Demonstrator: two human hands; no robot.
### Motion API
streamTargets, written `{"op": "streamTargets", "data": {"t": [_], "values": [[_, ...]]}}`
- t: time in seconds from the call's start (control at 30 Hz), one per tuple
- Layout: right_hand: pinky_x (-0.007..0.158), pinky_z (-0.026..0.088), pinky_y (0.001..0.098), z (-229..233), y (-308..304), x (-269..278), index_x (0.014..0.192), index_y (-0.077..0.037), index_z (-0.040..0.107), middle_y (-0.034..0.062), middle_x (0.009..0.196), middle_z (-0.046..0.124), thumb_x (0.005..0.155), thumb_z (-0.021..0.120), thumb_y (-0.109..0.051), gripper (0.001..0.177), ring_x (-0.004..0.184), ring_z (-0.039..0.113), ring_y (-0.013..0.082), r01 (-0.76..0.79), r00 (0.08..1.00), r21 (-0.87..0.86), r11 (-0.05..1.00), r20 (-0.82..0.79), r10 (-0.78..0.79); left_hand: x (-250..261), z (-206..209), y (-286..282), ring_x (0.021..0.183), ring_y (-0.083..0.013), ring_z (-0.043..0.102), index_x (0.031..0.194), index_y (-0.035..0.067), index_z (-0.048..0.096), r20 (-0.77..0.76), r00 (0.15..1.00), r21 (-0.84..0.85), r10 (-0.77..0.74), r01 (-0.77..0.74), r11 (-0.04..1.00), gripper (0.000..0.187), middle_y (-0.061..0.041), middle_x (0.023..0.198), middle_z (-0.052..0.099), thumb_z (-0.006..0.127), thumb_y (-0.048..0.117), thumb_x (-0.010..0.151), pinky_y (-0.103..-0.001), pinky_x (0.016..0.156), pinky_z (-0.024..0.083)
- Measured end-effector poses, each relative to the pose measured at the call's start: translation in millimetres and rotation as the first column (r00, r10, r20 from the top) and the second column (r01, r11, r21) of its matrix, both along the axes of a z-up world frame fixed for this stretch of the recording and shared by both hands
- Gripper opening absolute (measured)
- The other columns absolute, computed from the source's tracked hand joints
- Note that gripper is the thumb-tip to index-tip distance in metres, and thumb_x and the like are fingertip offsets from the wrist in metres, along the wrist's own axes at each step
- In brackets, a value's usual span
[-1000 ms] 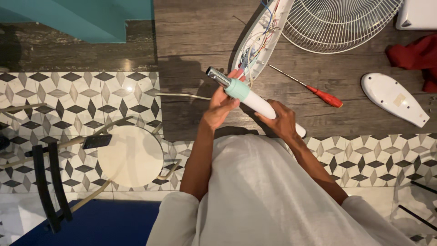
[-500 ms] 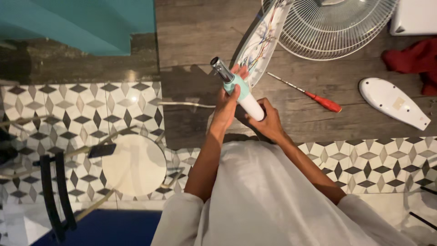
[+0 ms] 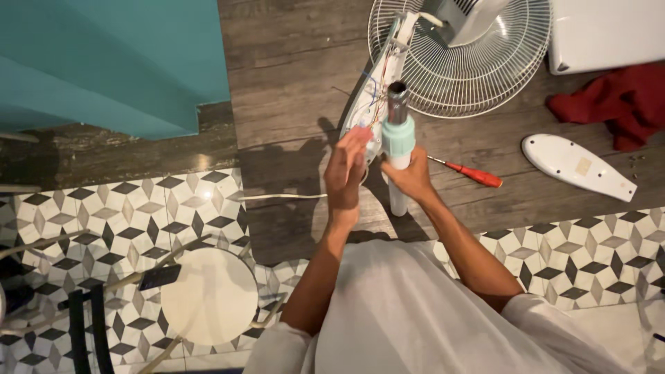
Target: The person disassembles a white pedestal fan on a wooden table. They use a screwdriver to remove screws from the fan's base and neck, then detach the neck from the base. The person also handles the fan's power cord and internal wiring.
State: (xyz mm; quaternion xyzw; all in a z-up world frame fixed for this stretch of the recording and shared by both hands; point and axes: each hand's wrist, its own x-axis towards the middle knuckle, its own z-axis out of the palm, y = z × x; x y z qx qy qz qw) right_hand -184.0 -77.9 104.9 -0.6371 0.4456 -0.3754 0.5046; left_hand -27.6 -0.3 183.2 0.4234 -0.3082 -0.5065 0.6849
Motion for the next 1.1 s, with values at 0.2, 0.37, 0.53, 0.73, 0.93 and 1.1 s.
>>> {"op": "streamTargets", "data": {"t": [0.2,0.37,0.53,0.73,0.93,1.1], "values": [[0.071,0.051,0.0275,-3,9,0,0.099,-0.003,0.066,-0.0011,0.088,0.067,0.084,0.072,-0.007,0.017,0.081,0.060,0.0063,-0.004,0.993,-0.024,1.000,0.119,0.006,-8,12,-30,0.141,-0.0260,0.055,0.160,-0.001,0.030,0.278,0.945,-0.082,-0.173,0.203,0.976,0.086,-0.018,0.149,0.056,0.077,0.008,0.089,-0.037,0.119,0.044],[0.074,0.052,0.0293,7,17,-1,0.103,-0.002,0.067,0.0011,0.090,0.069,0.081,0.076,-0.009,0.024,0.083,0.063,0.0077,0.095,0.995,-0.163,0.982,0.029,-0.092,-29,43,-32,0.123,-0.0268,0.069,0.143,-0.002,0.051,0.476,0.876,0.028,0.078,-0.104,0.994,0.085,-0.018,0.132,0.069,0.095,0.010,0.072,-0.037,0.109,0.053],[0.074,0.054,0.0295,17,43,16,0.101,-0.001,0.066,0.0040,0.088,0.071,0.085,0.083,-0.012,0.026,0.083,0.065,0.0090,0.226,0.974,-0.120,0.967,0.039,-0.223,-28,74,-39,0.112,-0.0194,0.068,0.134,0.000,0.055,0.314,0.914,-0.150,0.259,-0.221,0.964,0.073,-0.013,0.122,0.068,0.095,0.012,0.074,-0.034,0.102,0.057],[0.078,0.056,0.0291,26,38,4,0.108,-0.001,0.067,0.0027,0.095,0.073,0.084,0.081,-0.008,0.029,0.087,0.067,0.0088,0.238,0.971,-0.121,0.964,0.066,-0.231,-17,90,-51,0.120,-0.0204,0.067,0.142,-0.006,0.053,0.145,0.988,-0.140,0.052,-0.031,0.990,0.072,-0.015,0.132,0.065,0.089,0.009,0.082,-0.036,0.107,0.056],[0.073,0.052,0.0273,7,47,-31,0.112,-0.003,0.063,0.0016,0.089,0.066,0.092,0.079,-0.015,0.028,0.080,0.061,0.0094,0.238,0.971,-0.064,0.969,0.049,-0.235,-39,74,-70,0.118,-0.0175,0.064,0.149,-0.008,0.050,-0.071,0.993,-0.127,0.096,-0.105,0.986,0.057,-0.014,0.130,0.065,0.075,0.008,0.100,-0.033,0.106,0.053],[0.074,0.052,0.0279,-3,38,-81,0.129,-0.006,0.051,0.0033,0.098,0.063,0.103,0.060,-0.019,0.030,0.083,0.062,0.0110,0.264,0.927,0.125,0.956,0.241,-0.288,-61,30,-84,0.105,-0.0146,0.063,0.152,0.001,0.043,0.029,0.999,-0.015,-0.013,0.013,1.000,0.058,-0.011,0.119,0.067,0.066,0.019,0.101,-0.029,0.092,0.052]]}}
